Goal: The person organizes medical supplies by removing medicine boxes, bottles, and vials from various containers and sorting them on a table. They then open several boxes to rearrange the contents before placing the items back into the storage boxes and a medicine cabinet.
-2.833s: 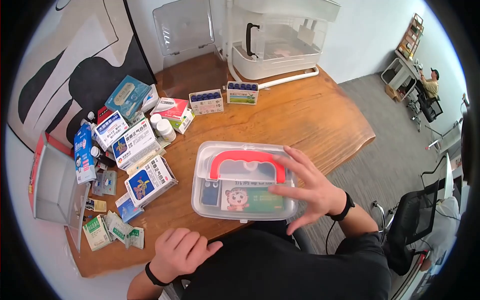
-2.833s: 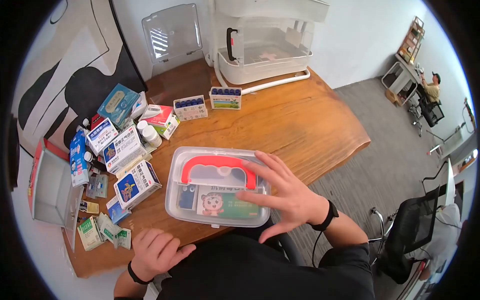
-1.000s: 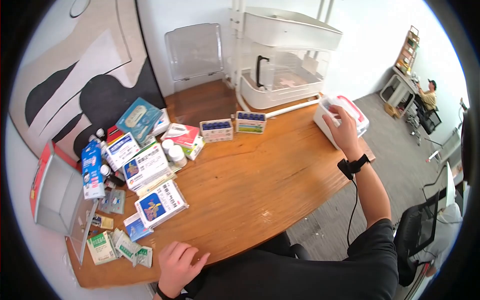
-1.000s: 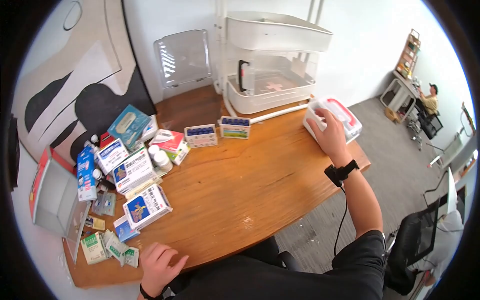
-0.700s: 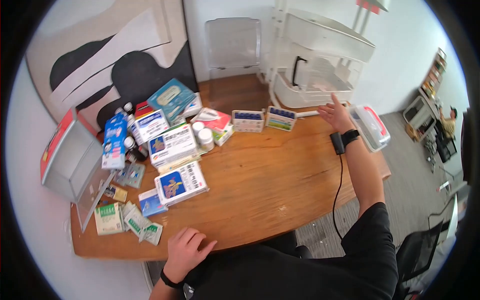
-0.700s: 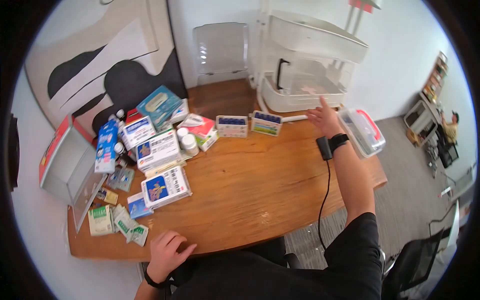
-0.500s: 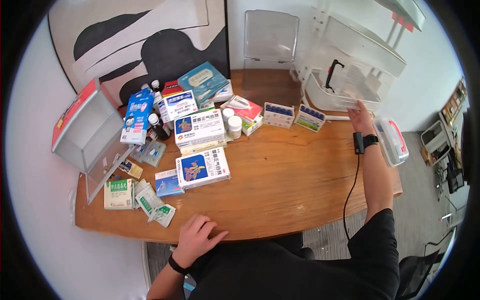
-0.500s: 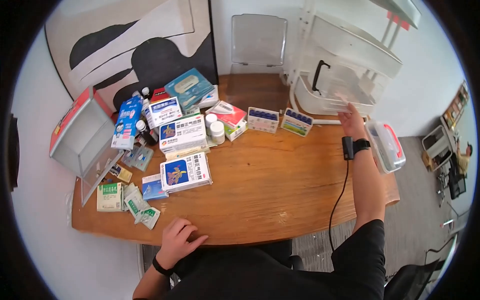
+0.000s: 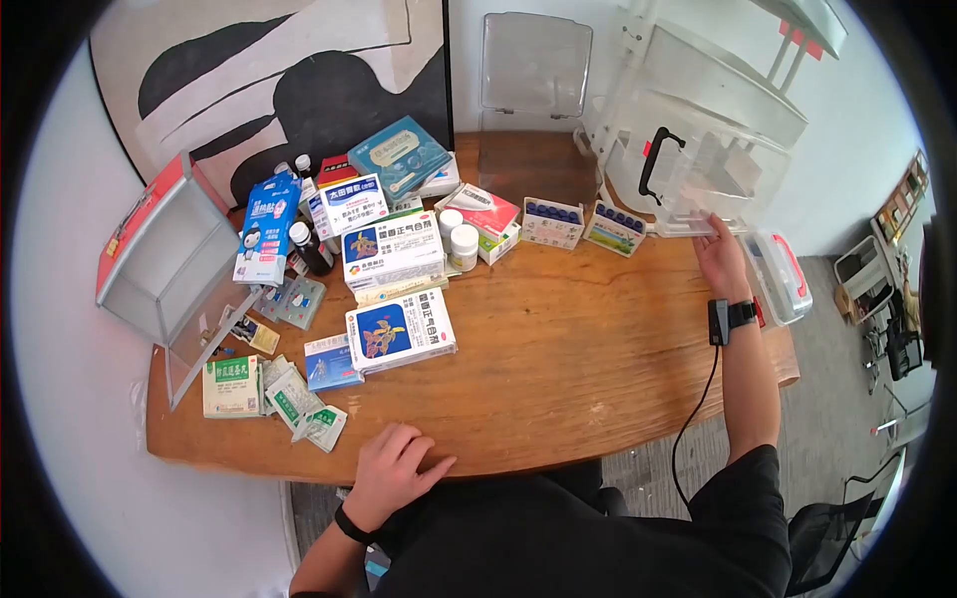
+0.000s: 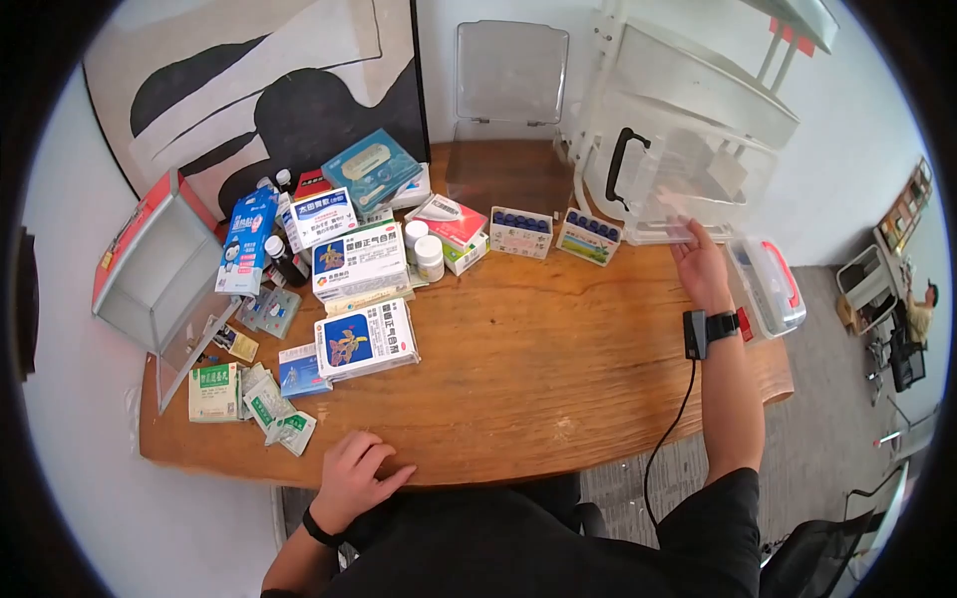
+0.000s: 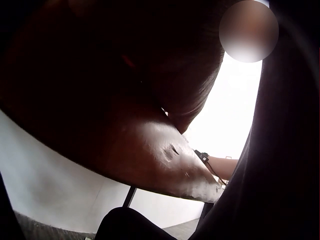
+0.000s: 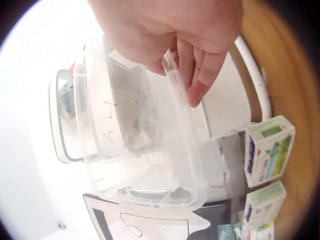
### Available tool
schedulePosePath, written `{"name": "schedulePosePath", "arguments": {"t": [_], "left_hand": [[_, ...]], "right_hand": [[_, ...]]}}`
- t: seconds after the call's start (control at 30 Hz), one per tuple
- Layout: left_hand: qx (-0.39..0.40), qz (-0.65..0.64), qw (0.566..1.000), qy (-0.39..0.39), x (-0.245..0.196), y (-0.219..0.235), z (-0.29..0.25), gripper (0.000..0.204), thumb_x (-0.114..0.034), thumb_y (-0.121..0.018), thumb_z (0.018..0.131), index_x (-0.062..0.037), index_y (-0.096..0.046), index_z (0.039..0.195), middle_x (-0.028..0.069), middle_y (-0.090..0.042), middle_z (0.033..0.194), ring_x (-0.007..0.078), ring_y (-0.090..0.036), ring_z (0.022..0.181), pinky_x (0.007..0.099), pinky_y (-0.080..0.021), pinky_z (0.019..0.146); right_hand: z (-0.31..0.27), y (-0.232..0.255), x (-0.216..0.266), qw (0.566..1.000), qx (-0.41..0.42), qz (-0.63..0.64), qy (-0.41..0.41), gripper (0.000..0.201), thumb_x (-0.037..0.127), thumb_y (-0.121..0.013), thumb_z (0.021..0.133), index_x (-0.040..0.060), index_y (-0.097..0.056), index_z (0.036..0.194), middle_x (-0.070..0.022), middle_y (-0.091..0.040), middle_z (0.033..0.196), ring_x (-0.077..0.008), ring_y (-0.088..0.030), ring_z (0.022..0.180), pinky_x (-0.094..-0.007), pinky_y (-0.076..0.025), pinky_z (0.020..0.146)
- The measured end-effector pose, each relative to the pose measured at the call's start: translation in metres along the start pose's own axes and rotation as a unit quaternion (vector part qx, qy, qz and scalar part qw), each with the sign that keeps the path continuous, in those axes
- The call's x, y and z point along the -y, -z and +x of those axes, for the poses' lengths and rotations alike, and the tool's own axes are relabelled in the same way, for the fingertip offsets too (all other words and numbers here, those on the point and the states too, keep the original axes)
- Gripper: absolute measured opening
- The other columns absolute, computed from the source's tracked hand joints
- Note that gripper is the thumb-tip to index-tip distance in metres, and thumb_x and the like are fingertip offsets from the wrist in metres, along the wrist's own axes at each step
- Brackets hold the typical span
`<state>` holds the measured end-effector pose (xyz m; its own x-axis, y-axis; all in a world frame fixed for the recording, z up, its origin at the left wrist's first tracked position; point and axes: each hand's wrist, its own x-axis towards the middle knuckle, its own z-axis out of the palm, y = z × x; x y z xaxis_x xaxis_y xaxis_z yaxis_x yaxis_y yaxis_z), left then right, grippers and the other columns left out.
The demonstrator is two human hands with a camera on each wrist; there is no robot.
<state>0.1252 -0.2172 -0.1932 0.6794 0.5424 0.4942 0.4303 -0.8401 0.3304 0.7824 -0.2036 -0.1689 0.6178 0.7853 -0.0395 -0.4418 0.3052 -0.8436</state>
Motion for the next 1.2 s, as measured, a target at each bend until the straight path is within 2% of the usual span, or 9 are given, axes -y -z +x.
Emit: {"name": "schedulePosePath", "arguments": {"t": [0.3,0.57,0.67,0.73,0.77,0.9,1.03,1.17,1.2], "left_hand": [[-0.006,-0.006,1.000,0.001,0.002,0.003,-0.006,0.035,-0.024,-0.096,0.077,-0.0069,-0.070,0.093,0.0068,-0.061,0.093,0.0266,-0.065,0.079,0.0380,-0.054,0.064],[-0.006,-0.036,0.999,0.006,-0.007,0.009,0.001,0.040,-0.025,-0.098,0.073,-0.0073,-0.071,0.097,0.0082,-0.065,0.097,0.0292,-0.068,0.083,0.0392,-0.056,0.068],[-0.046,-0.088,0.995,-0.007,-0.030,0.025,0.026,0.062,-0.032,-0.102,0.071,-0.0054,-0.070,0.117,0.0140,-0.068,0.116,0.0330,-0.071,0.100,0.0417,-0.059,0.082],[-0.100,-0.209,0.972,-0.032,-0.044,0.030,0.041,0.085,-0.041,-0.101,0.074,-0.0023,-0.062,0.140,0.0219,-0.063,0.136,0.0389,-0.068,0.120,0.0470,-0.058,0.100],[-0.097,-0.219,0.967,-0.083,-0.045,0.026,0.044,0.116,-0.043,-0.106,0.067,-0.0008,-0.046,0.157,0.0266,-0.053,0.152,0.0423,-0.060,0.133,0.0500,-0.054,0.105],[-0.095,-0.279,0.955,-0.044,-0.070,0.033,0.059,0.112,-0.040,-0.100,0.076,0.0037,-0.041,0.160,0.0318,-0.047,0.159,0.0465,-0.057,0.138,0.0530,-0.052,0.111],[-0.002,-0.263,0.965,0.007,-0.066,0.033,0.060,0.115,-0.037,-0.099,0.077,0.0093,-0.035,0.161,0.0288,-0.046,0.159,0.0466,-0.055,0.140,0.0489,-0.050,0.115],[0.024,-0.256,0.966,0.029,-0.061,0.039,0.057,0.125,-0.037,-0.099,0.078,0.0086,-0.023,0.166,0.0284,-0.046,0.158,0.0448,-0.057,0.139,0.0482,-0.050,0.116],[0.027,-0.328,0.941,0.073,-0.059,0.037,0.051,0.130,-0.038,-0.099,0.078,0.0085,-0.017,0.168,0.0284,-0.046,0.158,0.0429,-0.058,0.139,0.0478,-0.050,0.115]], "right_hand": [[-0.100,-0.017,-0.014,0.999,0.028,0.006,0.029,0.028,0.017,-0.063,0.111,0.0005,-0.065,0.133,-0.0148,-0.073,0.134,-0.0264,-0.068,0.127,-0.0394,-0.053,0.110],[-0.241,-0.057,-0.024,0.992,-0.071,-0.031,0.100,0.039,0.014,-0.058,0.112,-0.0018,-0.056,0.147,-0.0091,-0.071,0.135,-0.0237,-0.067,0.125,-0.0434,-0.052,0.112],[-0.297,-0.053,-0.046,0.999,0.002,-0.034,0.003,0.031,0.011,-0.059,0.110,0.0014,-0.060,0.139,-0.0099,-0.070,0.135,-0.0211,-0.069,0.118,-0.0398,-0.057,0.101],[-0.326,-0.096,-0.059,0.998,-0.058,-0.031,0.005,0.028,0.015,-0.063,0.108,0.0000,-0.062,0.132,-0.0110,-0.074,0.121,-0.0227,-0.074,0.103,-0.0399,-0.061,0.089],[-0.339,-0.108,-0.057,0.996,-0.035,-0.066,-0.046,0.030,0.018,-0.064,0.107,-0.0015,-0.063,0.130,-0.0110,-0.074,0.111,-0.0243,-0.075,0.096,-0.0408,-0.062,0.084],[-0.363,-0.115,-0.064,0.982,-0.020,-0.116,-0.151,0.034,0.023,-0.067,0.104,-0.0046,-0.062,0.124,-0.0114,-0.072,0.087,-0.0275,-0.075,0.076,-0.0425,-0.063,0.070],[-0.362,-0.114,-0.052,0.978,0.017,-0.118,-0.171,0.033,0.024,-0.064,0.105,-0.0046,-0.061,0.120,-0.0135,-0.070,0.082,-0.0268,-0.073,0.068,-0.0374,-0.060,0.057],[-0.365,-0.133,-0.039,0.972,-0.002,-0.128,-0.197,0.038,0.028,-0.065,0.106,-0.0063,-0.060,0.122,-0.0158,-0.073,0.084,-0.0291,-0.074,0.067,-0.0352,-0.058,0.052],[-0.366,-0.137,-0.031,0.964,0.045,-0.127,-0.228,0.042,0.032,-0.066,0.107,-0.0071,-0.061,0.123,-0.0187,-0.075,0.090,-0.0302,-0.076,0.073,-0.0357,-0.061,0.056]]}}
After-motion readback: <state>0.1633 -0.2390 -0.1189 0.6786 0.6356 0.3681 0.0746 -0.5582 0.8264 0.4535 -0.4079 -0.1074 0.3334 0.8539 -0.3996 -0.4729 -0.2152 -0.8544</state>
